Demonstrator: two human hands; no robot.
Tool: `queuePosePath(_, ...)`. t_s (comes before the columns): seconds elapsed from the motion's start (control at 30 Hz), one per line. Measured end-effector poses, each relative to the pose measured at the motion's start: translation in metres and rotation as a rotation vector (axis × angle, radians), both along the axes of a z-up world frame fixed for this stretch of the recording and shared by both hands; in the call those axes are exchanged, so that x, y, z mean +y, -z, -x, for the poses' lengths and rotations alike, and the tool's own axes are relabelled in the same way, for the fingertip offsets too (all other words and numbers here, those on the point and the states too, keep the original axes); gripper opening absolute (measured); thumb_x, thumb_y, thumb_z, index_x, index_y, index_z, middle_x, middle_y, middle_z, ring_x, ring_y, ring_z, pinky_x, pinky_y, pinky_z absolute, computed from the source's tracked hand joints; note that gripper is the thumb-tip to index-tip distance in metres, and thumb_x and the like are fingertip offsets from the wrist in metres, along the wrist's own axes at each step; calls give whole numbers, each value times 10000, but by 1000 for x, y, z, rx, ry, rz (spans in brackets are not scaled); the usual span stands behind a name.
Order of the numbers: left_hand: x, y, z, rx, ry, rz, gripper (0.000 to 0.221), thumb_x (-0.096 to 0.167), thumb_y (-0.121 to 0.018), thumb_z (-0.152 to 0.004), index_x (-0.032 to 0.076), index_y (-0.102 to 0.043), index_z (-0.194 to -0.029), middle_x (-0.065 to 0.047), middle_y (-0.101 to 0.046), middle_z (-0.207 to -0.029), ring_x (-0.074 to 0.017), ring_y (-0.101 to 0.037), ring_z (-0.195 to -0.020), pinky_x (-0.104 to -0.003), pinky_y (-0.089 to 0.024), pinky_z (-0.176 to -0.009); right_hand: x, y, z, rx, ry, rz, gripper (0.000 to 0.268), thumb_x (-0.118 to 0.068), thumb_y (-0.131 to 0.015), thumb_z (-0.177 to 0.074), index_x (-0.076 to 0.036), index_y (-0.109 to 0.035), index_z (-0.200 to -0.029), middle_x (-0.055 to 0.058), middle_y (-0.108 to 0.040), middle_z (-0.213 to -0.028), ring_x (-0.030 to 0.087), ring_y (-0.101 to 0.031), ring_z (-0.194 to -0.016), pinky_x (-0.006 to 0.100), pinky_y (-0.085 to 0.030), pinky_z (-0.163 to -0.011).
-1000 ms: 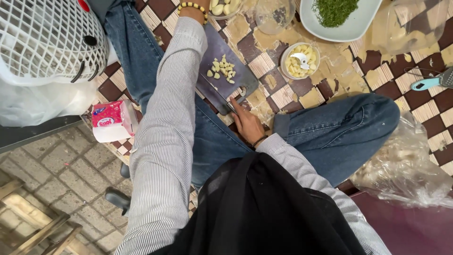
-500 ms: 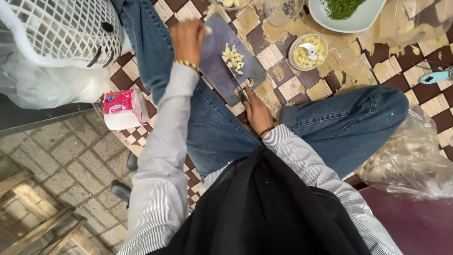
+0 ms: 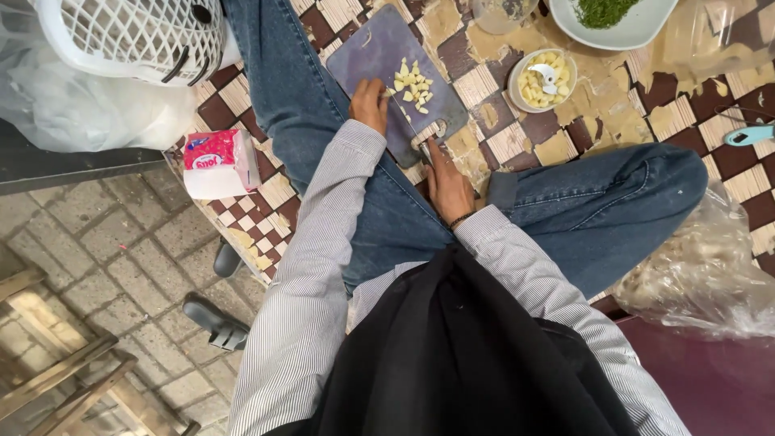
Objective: Peeling, chopping, and mincing garlic using a knife and a manual pull-string food processor while sitting on the floor.
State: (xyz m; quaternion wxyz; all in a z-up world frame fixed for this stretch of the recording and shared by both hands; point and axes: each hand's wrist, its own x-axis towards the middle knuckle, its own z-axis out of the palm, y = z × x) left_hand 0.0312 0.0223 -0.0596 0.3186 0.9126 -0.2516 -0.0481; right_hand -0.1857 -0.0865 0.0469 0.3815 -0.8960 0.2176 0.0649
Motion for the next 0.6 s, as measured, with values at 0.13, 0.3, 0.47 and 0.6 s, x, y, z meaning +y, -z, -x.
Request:
queuePosePath(0.13, -7, -25, 8, 22, -6, 9, 287, 1, -773, -800, 132, -569, -953, -57, -555, -868, -311, -697, -835, -429, -593, -742, 5, -2, 0, 89, -40, 56, 519, -314, -347, -1113, -249, -245, -1619, 261, -637, -1234, 576, -669, -934, 669, -559, -844)
queuePosePath(0.3, -16, -44, 13, 27, -105, 58, 232, -131, -686, -727, 21, -577, -863, -105, -579, -857, -306, -626, -727, -401, -541, -745, 10, 22, -15, 160, -73, 230, 616, -204, -458, -1055, -164, -207, -1615, 240, -643, -1029, 444, -681, -684, 552, -558, -581)
queuePosePath(0.47, -7, -10, 11, 16, -124, 120, 227, -134, -711, -695, 30, -641, -835, -86, -597, -812, -252, -614, -661, -352, -538, -660, 6, 20, -30, 35, -44, 165, 589, -174, -504, -1035, -116, -290, -1580, 280, -654, -938, 474, -653, -696, 574, -511, -585)
queuePosePath(0.6, -7, 2, 9, 5, -156, 112, 226, -146, -732, -662, 12, -632, -789, -94, -613, -779, -245, -606, -637, -341, -536, -636, 7, -9, -19, 6, -29, 137, 581, -151, -531, -1024, -131, -326, -1568, 275, -640, -1012, 467, -668, -708, 561, -546, -599)
